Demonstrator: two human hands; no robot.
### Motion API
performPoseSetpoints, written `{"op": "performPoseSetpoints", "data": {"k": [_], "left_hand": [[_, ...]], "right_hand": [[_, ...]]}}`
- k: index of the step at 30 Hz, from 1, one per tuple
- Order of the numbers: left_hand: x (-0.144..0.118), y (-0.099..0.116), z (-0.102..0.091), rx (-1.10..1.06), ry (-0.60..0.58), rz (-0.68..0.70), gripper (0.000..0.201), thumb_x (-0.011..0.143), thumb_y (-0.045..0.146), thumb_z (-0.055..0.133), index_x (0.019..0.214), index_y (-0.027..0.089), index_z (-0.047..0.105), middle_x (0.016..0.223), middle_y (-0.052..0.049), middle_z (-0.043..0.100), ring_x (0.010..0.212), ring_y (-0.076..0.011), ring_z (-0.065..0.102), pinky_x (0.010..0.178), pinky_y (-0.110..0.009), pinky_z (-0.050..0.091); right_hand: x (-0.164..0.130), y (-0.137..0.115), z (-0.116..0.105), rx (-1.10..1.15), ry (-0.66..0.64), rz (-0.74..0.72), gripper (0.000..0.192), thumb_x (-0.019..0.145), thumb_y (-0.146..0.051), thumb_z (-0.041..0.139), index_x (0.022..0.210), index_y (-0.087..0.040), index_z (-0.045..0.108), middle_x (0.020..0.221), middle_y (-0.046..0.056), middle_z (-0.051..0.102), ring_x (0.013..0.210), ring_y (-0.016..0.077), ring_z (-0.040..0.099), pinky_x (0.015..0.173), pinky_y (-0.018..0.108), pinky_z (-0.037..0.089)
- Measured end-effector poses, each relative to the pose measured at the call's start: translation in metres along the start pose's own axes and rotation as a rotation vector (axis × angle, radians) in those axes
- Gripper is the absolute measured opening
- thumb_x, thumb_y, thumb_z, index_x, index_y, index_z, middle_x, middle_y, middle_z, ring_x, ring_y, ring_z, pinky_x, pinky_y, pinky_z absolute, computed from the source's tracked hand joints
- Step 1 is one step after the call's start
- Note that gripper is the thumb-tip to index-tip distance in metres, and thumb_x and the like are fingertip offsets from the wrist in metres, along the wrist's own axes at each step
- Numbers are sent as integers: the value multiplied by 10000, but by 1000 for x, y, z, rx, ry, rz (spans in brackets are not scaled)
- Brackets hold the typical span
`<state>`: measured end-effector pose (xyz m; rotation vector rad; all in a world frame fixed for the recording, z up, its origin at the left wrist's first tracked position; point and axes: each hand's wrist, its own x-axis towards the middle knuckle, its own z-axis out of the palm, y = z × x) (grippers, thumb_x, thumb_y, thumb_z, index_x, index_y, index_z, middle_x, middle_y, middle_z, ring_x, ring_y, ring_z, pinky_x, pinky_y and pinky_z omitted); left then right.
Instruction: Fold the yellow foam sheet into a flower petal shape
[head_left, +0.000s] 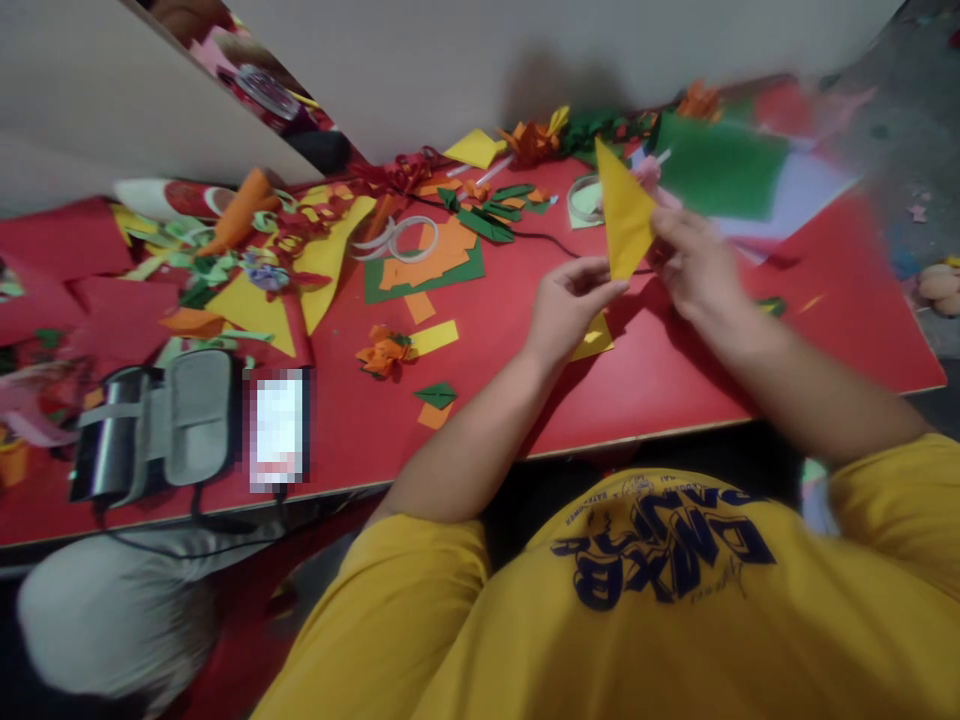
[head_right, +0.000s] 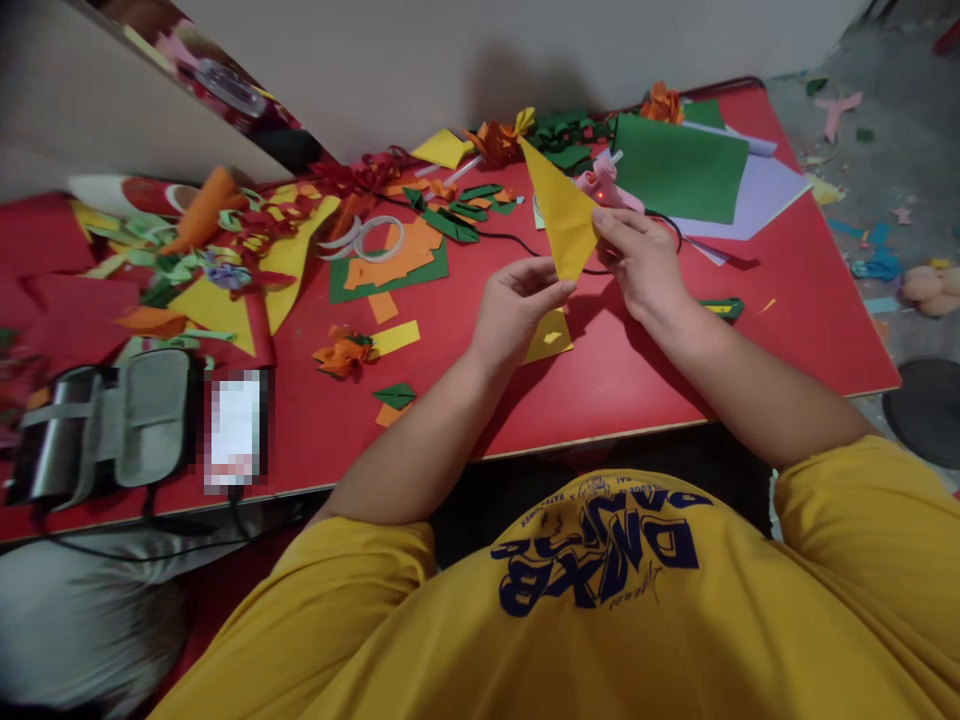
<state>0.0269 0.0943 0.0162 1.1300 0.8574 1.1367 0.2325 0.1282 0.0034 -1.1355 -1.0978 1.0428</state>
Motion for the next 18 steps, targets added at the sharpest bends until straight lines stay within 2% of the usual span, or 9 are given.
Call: {"op": "performPoseSetpoints", "data": {"k": [3, 6, 9, 12, 13, 15, 17, 18], "left_hand": [[-1, 3, -2, 1, -43, -50, 445, 756, 370, 1145, 1129, 258, 928, 1215, -88, 938, 1156, -258, 882, 1068, -407, 708], [0, 6, -6, -7, -96, -97, 460, 759, 312, 1130, 1171, 256, 934, 1256, -98, 941, 1161, -256, 890, 1054, -395, 717], [4, 11, -14, -24, -175, -153, 511, 704, 315, 1164, 1158, 246, 941, 1205, -105, 942, 1099, -252, 893, 999, -376, 717], [9, 16, -20, -14, -240, -185, 579, 622, 355, 1209, 1122, 232, 943, 1177, -113, 935, 1088, -267, 886, 964, -359, 707], [10, 18, -22, -9, -216, -172, 579, 621, 382, 1214, 1108, 235, 938, 1174, -108, 931, 1087, -265, 881, 941, -344, 698], [13, 19, -23, 3, -73, -117, 506, 678, 465, 1196, 1037, 251, 911, 1116, -72, 912, 1028, -229, 857, 852, -295, 663], [15, 17, -22, 28, 111, -61, 448, 765, 541, 1152, 884, 250, 833, 953, -20, 845, 893, -171, 796, 742, -249, 596], [16, 15, -21, 42, 173, -43, 483, 793, 562, 1135, 805, 241, 774, 857, 2, 783, 819, -146, 748, 702, -238, 565]], "right_hand": [[3, 0, -3, 96, 41, 22, 492, 862, -762, 1024, 1043, -337, 857, 1025, 19, 848, 1040, 235, 824, 896, 383, 689], [3, 0, -3, 102, 16, 11, 518, 850, -781, 998, 1059, -334, 841, 1062, 19, 843, 1064, 233, 827, 904, 385, 691], [1, 1, -1, 88, 36, 28, 531, 849, -786, 1007, 998, -314, 816, 998, 16, 818, 971, 220, 805, 860, 380, 679], [-4, 0, 4, 143, 9, 61, 493, 829, -698, 1063, 908, -293, 794, 935, 7, 796, 861, 190, 758, 805, 362, 657], [-7, -1, 7, 151, -11, 72, 473, 832, -664, 1072, 883, -287, 790, 907, 1, 784, 827, 178, 737, 786, 351, 648], [-13, -4, 11, 149, -47, 81, 438, 833, -600, 1085, 840, -278, 789, 836, -15, 751, 757, 151, 683, 739, 324, 616], [-19, -8, 16, 144, -70, 67, 432, 812, -567, 1105, 807, -272, 790, 773, -30, 717, 702, 130, 621, 696, 300, 577], [-22, -10, 18, 148, -84, 58, 440, 792, -566, 1119, 802, -270, 793, 760, -35, 712, 693, 126, 609, 686, 293, 566]]}}
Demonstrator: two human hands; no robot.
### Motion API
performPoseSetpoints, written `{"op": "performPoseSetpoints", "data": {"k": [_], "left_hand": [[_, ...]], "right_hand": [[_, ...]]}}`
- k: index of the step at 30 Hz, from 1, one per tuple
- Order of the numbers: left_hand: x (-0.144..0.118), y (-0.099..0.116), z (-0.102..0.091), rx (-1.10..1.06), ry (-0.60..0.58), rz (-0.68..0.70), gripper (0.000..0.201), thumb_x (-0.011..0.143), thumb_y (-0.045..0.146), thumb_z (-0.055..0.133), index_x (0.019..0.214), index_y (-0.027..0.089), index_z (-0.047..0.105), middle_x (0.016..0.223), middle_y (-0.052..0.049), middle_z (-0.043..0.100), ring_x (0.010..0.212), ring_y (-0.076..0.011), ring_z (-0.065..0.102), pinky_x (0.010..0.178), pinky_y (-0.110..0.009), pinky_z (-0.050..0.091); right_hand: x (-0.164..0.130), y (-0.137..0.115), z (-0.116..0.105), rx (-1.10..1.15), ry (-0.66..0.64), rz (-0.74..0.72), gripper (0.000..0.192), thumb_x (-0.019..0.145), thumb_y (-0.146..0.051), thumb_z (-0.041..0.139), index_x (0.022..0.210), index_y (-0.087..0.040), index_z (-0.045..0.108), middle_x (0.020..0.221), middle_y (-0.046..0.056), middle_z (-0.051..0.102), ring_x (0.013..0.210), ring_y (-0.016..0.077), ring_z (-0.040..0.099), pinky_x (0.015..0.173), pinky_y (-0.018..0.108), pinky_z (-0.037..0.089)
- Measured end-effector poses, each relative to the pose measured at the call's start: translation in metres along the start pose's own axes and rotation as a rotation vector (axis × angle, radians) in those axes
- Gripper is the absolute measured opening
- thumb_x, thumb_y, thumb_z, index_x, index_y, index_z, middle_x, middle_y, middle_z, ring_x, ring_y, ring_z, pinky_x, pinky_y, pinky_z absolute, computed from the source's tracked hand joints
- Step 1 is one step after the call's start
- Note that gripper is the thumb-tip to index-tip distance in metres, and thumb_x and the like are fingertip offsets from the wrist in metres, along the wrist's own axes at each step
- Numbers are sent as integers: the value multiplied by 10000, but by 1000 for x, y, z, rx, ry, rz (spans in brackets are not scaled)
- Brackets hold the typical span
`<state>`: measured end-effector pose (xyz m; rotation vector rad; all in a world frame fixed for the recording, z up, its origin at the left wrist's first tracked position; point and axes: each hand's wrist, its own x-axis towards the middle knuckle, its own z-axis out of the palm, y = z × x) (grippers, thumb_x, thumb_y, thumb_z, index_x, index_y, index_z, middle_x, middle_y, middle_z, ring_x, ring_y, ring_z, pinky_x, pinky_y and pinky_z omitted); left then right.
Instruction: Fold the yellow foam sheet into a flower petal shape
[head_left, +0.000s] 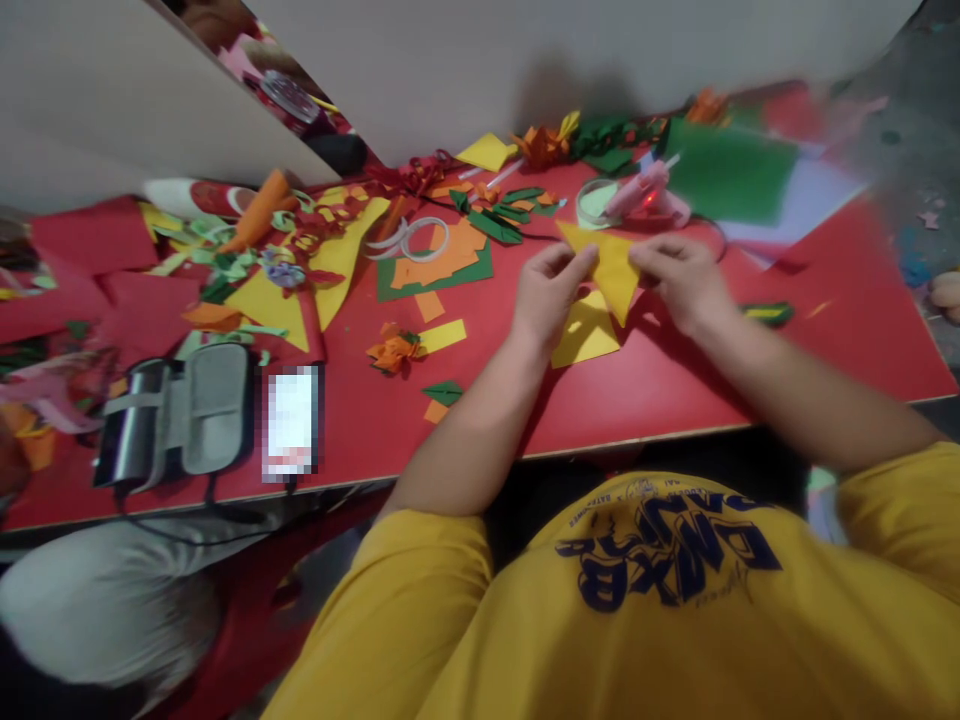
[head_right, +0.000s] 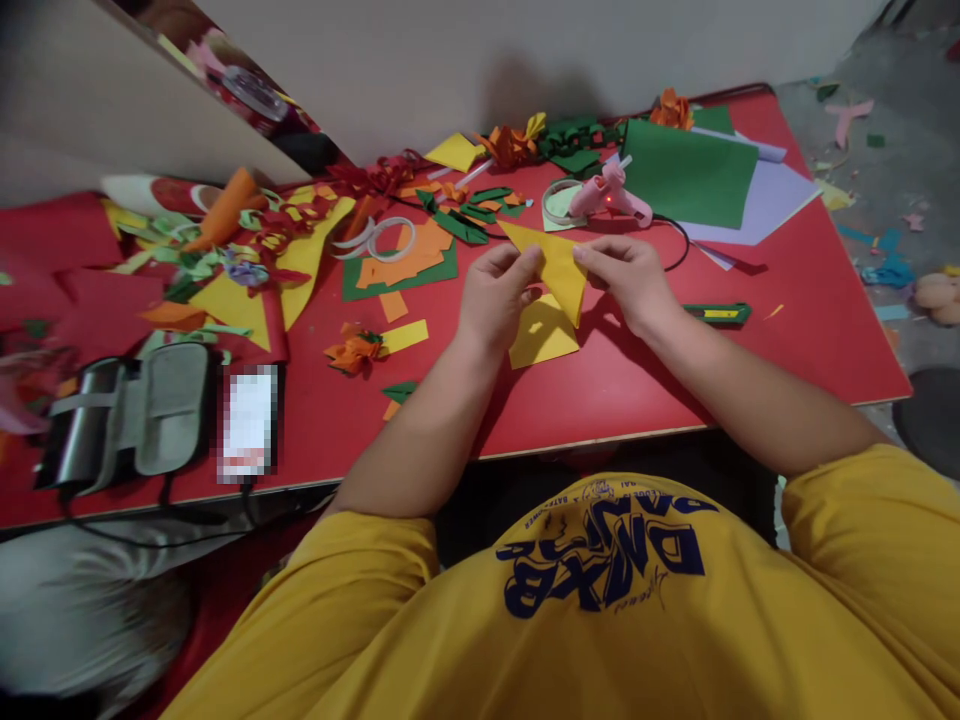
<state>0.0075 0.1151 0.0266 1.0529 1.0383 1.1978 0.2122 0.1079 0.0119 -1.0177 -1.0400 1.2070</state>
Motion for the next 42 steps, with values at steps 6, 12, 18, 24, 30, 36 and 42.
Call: {"op": "performPoseSetpoints", "data": {"k": [6, 12, 18, 24, 30, 36, 42], "left_hand": [[-5, -11, 6, 31, 60, 58, 606, 809, 633, 1112, 719, 226, 672, 727, 35, 608, 705, -111, 610, 648, -233, 511], [-6, -12, 8, 63, 76, 38, 577, 862, 639, 1065, 748, 225, 681, 769, 18, 668, 742, -119, 678, 583, -213, 443], [-7, -15, 13, 89, 70, 137, 613, 877, 588, 1077, 689, 216, 627, 720, 38, 611, 676, -98, 581, 614, -228, 469], [-8, -14, 12, 120, 100, 115, 632, 931, 609, 1038, 675, 212, 618, 701, 26, 609, 680, -111, 579, 599, -248, 403], [0, -4, 2, 131, 175, 82, 594, 969, 685, 992, 739, 219, 704, 747, 3, 670, 742, -133, 672, 608, -248, 421], [13, -1, -10, 107, 263, 83, 599, 955, 706, 1002, 758, 223, 707, 729, 4, 644, 722, -127, 665, 570, -238, 386], [25, -8, -20, 4, 323, 95, 601, 975, 707, 989, 811, 212, 690, 795, -10, 615, 673, -111, 591, 517, -245, 242]], "right_hand": [[-14, -7, 12, 11, -133, 56, 604, 648, -646, 1167, 1024, -278, 870, 1050, 18, 898, 974, 229, 827, 888, 364, 709], [-17, -10, 10, -144, -200, 52, 498, 715, -517, 1119, 1045, -233, 878, 1122, 77, 929, 1127, 332, 868, 1008, 459, 741], [-21, -12, 16, -47, -148, 130, 484, 682, -493, 1103, 1004, -229, 855, 1042, 52, 905, 1010, 271, 841, 950, 408, 725], [-21, -13, 16, -105, -178, 157, 431, 706, -452, 1133, 932, -220, 849, 968, 48, 885, 896, 227, 805, 840, 358, 695], [-16, -13, 9, -183, -214, 191, 352, 713, -359, 1132, 944, -224, 903, 969, 62, 919, 875, 264, 839, 749, 362, 684], [-15, -15, 7, -163, -270, 238, 341, 685, -300, 1135, 936, -192, 932, 954, 81, 928, 826, 237, 820, 718, 334, 650], [-16, -21, 8, -188, -258, 248, 433, 619, -321, 1216, 832, -183, 865, 792, 46, 847, 729, 188, 758, 696, 315, 624]]}}
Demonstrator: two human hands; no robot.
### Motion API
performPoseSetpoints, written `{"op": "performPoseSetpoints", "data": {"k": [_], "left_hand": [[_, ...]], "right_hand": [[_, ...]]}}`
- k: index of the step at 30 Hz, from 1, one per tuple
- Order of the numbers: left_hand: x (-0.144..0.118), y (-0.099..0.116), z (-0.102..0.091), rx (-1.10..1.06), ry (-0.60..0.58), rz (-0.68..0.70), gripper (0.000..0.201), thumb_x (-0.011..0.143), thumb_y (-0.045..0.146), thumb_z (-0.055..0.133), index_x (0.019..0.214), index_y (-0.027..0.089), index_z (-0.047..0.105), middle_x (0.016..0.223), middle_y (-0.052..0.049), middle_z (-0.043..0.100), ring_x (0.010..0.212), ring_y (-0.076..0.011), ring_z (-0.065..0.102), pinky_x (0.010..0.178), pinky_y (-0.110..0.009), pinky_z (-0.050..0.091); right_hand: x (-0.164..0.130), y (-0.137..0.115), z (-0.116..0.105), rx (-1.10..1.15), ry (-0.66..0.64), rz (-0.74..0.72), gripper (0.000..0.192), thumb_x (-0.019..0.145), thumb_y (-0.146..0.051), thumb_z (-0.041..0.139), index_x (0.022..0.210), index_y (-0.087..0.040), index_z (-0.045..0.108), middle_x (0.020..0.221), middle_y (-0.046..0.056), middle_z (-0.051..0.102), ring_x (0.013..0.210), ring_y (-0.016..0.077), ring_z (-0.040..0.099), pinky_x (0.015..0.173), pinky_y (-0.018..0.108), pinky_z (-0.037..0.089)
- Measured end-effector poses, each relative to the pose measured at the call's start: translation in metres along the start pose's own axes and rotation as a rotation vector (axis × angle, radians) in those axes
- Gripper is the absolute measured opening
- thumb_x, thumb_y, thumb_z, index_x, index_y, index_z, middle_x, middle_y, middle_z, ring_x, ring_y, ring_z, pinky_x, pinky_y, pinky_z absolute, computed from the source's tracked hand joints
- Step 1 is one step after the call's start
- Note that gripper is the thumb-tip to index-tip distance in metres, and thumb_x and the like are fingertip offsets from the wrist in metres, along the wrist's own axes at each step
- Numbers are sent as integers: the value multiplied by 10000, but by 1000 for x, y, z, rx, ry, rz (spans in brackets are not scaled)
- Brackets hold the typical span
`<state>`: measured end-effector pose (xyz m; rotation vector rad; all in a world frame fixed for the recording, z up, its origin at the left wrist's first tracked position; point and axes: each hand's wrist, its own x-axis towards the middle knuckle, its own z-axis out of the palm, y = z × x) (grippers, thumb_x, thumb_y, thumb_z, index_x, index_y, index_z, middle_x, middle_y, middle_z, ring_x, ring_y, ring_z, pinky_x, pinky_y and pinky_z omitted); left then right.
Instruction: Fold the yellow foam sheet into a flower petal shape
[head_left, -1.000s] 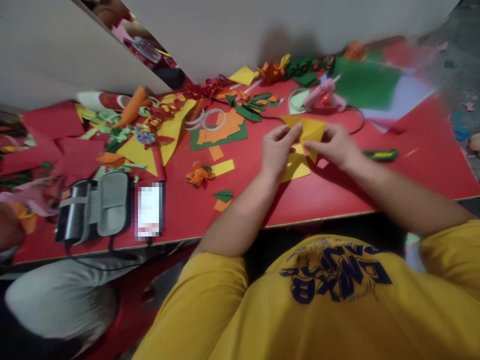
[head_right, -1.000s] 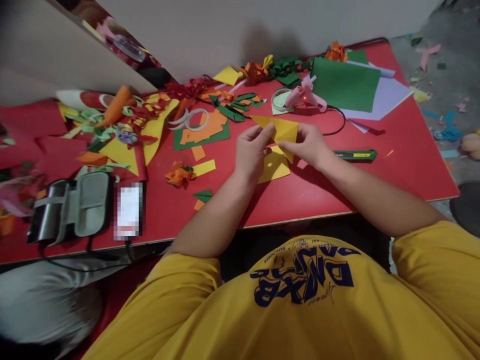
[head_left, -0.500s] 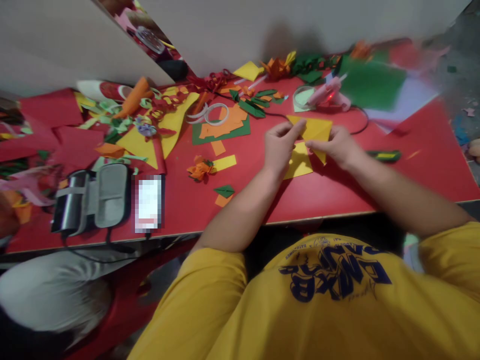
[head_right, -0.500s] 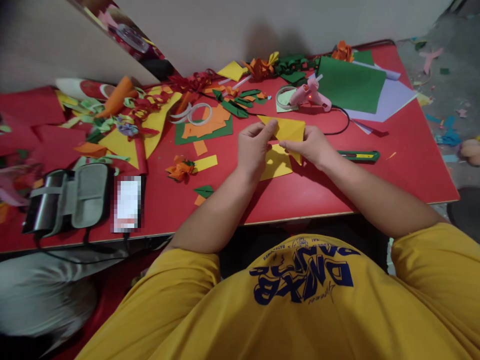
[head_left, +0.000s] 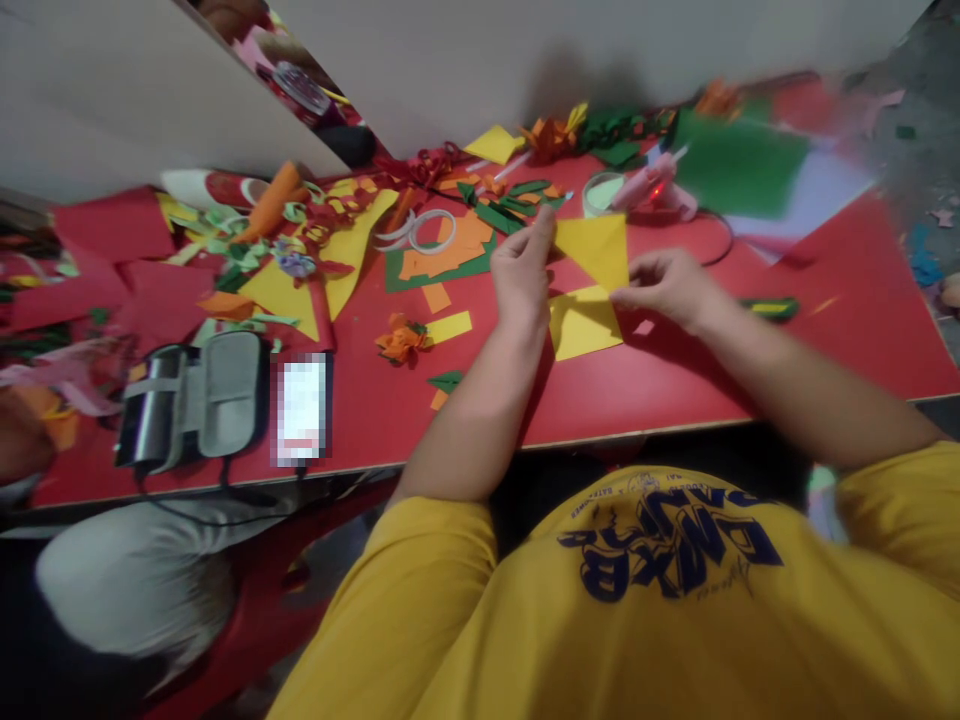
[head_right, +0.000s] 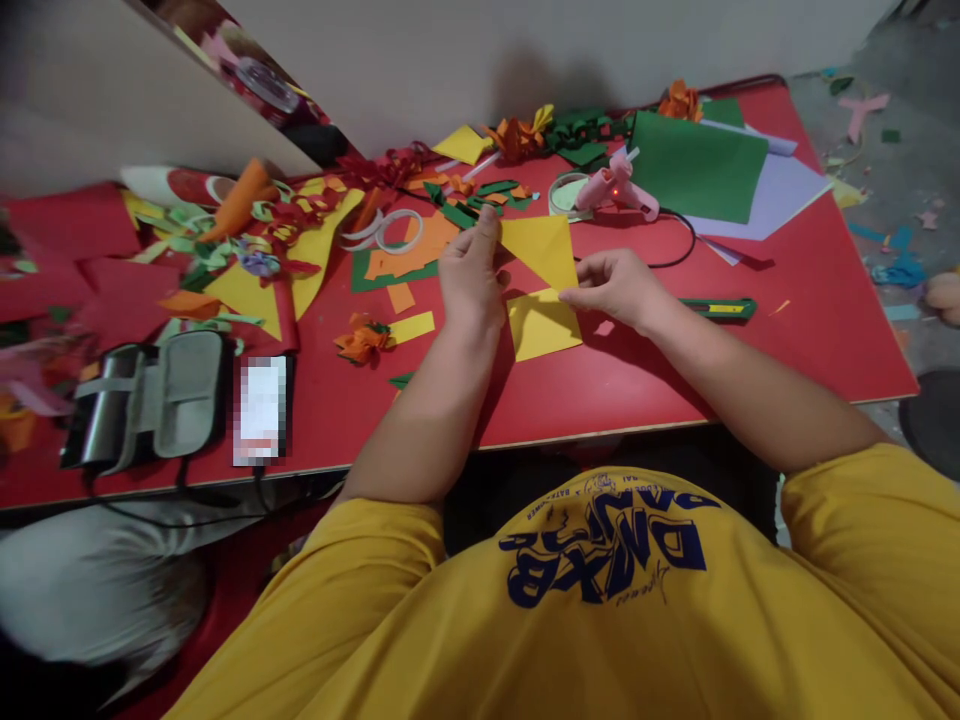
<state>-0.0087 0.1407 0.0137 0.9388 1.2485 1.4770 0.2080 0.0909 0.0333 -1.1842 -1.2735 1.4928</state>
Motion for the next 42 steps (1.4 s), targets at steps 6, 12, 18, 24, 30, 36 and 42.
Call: {"op": "performPoseSetpoints", "data": {"k": [6, 12, 18, 24, 30, 36, 42], "left_hand": [[-4, 5, 0, -33, 34, 7, 497, 1079, 567, 935, 851, 198, 692, 848, -20, 602, 736, -114, 607, 557, -227, 307], [-6, 16, 0, 1, 65, 192, 520, 980, 469, 1043, 714, 201, 687, 775, -2, 654, 762, -125, 634, 749, -253, 574], [-15, 22, 6, 98, 18, 152, 544, 955, 604, 1029, 716, 225, 721, 779, -8, 731, 816, -146, 715, 723, -245, 566], [-25, 19, 11, 155, -58, 110, 571, 965, 657, 1001, 720, 224, 721, 765, -14, 727, 800, -145, 727, 685, -245, 526], [-29, 12, 13, 119, -130, 50, 500, 957, 648, 1005, 802, 232, 774, 813, -4, 769, 762, -118, 704, 649, -220, 500], [-37, 4, 16, 132, -382, -71, 553, 778, 677, 1112, 798, 200, 832, 823, -31, 820, 718, -112, 685, 659, -235, 526], [-41, 3, 17, 86, -471, -97, 603, 750, 746, 1098, 919, 200, 907, 921, -70, 881, 806, -147, 769, 693, -246, 561]], "right_hand": [[-1, -2, 1, 1, -27, -20, 500, 591, -416, 1228, 812, -206, 831, 793, 42, 846, 744, 196, 772, 716, 328, 643], [-1, 2, -4, -59, -15, -98, 501, 661, -529, 1167, 899, -217, 855, 869, 59, 868, 781, 207, 787, 730, 342, 664], [1, 2, -3, -139, 63, -245, 424, 745, -554, 1090, 917, -236, 868, 939, 53, 882, 861, 240, 792, 811, 389, 691], [3, -3, -3, -63, 238, -263, 425, 809, -581, 1064, 864, -256, 795, 924, 40, 831, 920, 232, 771, 864, 374, 696], [3, -4, -6, -62, 270, -263, 420, 849, -578, 1041, 820, -257, 771, 853, 18, 767, 858, 207, 719, 814, 351, 656], [2, -8, -8, -92, 285, -275, 368, 866, -505, 1001, 767, -250, 756, 780, 4, 702, 787, 185, 647, 746, 334, 588], [3, -10, -9, -99, 315, -286, 418, 819, -551, 984, 731, -260, 697, 750, -1, 666, 759, 181, 600, 722, 331, 565]]}}
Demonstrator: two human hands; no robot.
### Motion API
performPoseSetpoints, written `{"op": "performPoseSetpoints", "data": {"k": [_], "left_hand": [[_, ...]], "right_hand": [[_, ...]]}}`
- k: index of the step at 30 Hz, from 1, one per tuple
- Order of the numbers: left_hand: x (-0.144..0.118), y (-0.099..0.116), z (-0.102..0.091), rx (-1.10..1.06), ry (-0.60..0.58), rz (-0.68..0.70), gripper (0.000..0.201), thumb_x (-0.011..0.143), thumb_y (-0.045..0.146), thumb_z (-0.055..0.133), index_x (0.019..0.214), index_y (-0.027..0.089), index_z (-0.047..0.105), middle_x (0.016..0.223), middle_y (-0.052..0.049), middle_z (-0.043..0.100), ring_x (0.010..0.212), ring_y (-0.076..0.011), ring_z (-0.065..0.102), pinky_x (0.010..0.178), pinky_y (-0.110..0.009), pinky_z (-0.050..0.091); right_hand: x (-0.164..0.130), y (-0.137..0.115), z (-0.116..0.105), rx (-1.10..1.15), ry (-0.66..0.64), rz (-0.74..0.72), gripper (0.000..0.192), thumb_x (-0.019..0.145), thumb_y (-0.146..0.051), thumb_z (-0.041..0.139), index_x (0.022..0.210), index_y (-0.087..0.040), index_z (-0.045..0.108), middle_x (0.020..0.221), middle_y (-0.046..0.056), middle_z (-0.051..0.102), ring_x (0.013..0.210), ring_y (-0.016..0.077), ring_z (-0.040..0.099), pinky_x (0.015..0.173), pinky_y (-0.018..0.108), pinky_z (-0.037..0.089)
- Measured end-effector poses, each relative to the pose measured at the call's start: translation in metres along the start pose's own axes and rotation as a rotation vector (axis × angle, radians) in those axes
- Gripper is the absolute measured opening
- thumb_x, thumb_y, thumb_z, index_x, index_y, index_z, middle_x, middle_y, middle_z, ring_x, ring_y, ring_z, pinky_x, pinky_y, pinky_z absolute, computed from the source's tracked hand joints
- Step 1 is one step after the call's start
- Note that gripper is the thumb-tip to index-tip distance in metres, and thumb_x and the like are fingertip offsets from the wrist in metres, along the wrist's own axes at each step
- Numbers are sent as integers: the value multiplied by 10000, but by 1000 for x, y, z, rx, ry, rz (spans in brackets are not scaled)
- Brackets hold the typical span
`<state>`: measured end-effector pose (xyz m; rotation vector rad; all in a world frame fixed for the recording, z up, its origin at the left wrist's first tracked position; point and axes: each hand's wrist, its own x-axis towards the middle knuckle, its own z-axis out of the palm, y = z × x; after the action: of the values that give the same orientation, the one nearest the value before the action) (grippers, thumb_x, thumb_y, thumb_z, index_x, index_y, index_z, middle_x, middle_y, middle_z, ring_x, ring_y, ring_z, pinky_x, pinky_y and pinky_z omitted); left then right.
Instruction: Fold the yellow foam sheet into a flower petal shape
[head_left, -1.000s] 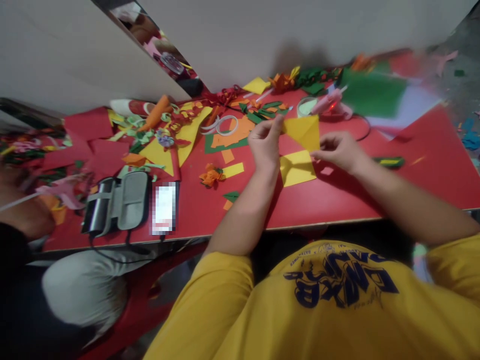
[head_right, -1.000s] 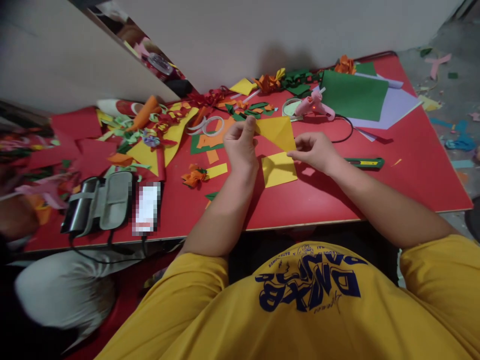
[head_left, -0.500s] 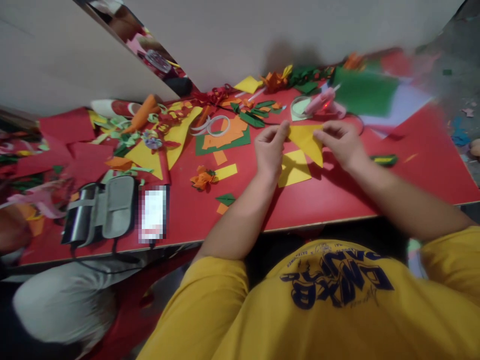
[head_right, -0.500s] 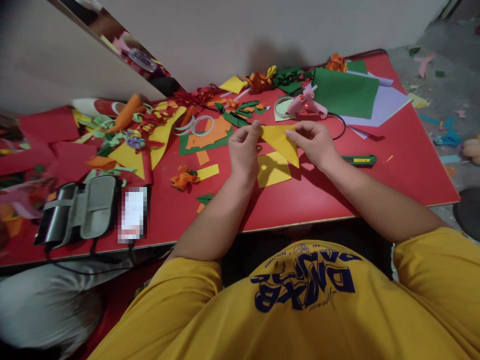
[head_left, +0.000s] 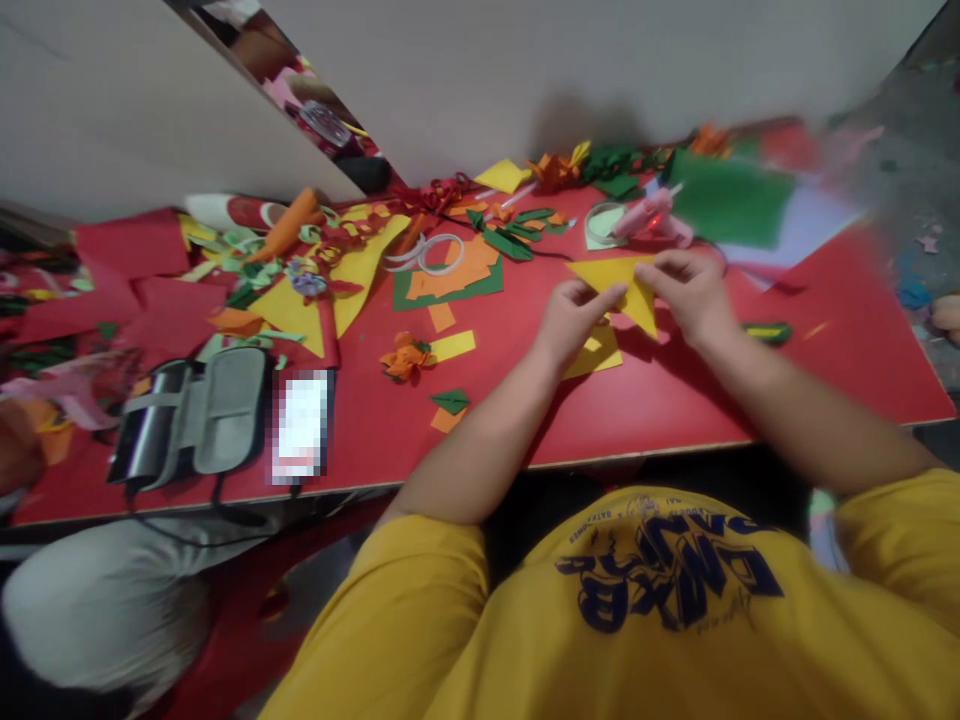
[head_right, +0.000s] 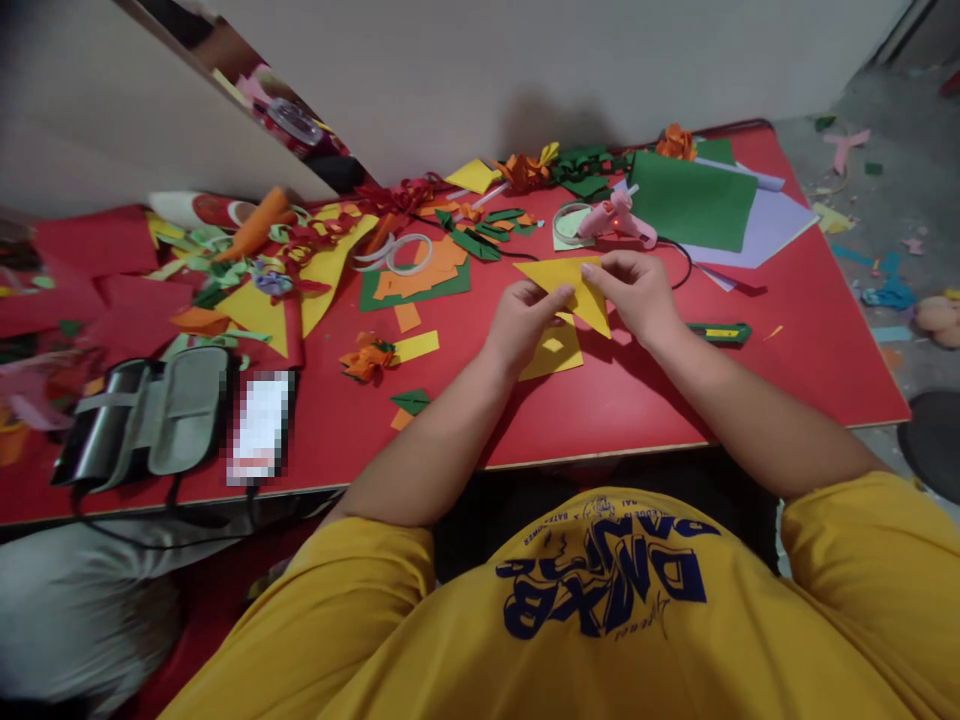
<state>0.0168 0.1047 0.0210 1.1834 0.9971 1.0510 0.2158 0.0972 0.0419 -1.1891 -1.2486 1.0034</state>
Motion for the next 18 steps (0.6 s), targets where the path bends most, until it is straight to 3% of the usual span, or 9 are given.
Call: {"op": "performPoseSetpoints", "data": {"k": [3, 8, 10, 13, 16, 18], "left_hand": [[-1, 0, 1, -12, -56, -17, 624, 711, 754, 1114, 898, 196, 905, 895, -69, 872, 786, -147, 755, 702, -255, 563], [5, -2, -4, 43, 9, -25, 578, 777, 669, 1110, 739, 201, 773, 729, -35, 768, 660, -127, 659, 633, -271, 494], [10, -3, -6, -1, 36, -9, 479, 848, 567, 1090, 813, 210, 772, 748, -10, 753, 671, -121, 673, 637, -257, 500], [16, -3, -5, -79, 134, 6, 285, 961, 406, 1009, 1078, 243, 806, 861, 9, 789, 699, -115, 706, 634, -236, 510], [15, -2, -2, -91, 213, 12, 313, 998, 372, 971, 1195, 271, 749, 1009, -10, 834, 733, -116, 742, 645, -234, 534], [11, -2, 1, -95, 184, 26, 366, 1005, 445, 965, 1224, 277, 725, 1127, -41, 848, 858, -145, 807, 680, -233, 568]], "right_hand": [[1, 1, 1, 32, 7, -12, 463, 777, -616, 989, 721, -268, 689, 749, -5, 666, 739, 176, 588, 707, 330, 558], [4, 2, -2, 56, -37, 16, 464, 749, -637, 1038, 784, -274, 752, 773, -6, 725, 751, 180, 656, 759, 346, 623], [5, 2, -4, 47, -68, 16, 427, 757, -597, 1042, 794, -270, 770, 755, -8, 726, 734, 172, 657, 755, 340, 618], [5, 1, -4, 46, -75, 22, 431, 761, -576, 1041, 771, -264, 744, 735, -8, 716, 696, 159, 633, 716, 327, 591], [4, 4, -1, 43, -48, 37, 516, 745, -634, 1043, 744, -273, 674, 723, -11, 701, 685, 164, 619, 668, 322, 551], [2, 7, 1, 7, -22, 19, 573, 726, -664, 1050, 723, -279, 625, 705, -18, 675, 685, 167, 602, 649, 319, 511]]}}
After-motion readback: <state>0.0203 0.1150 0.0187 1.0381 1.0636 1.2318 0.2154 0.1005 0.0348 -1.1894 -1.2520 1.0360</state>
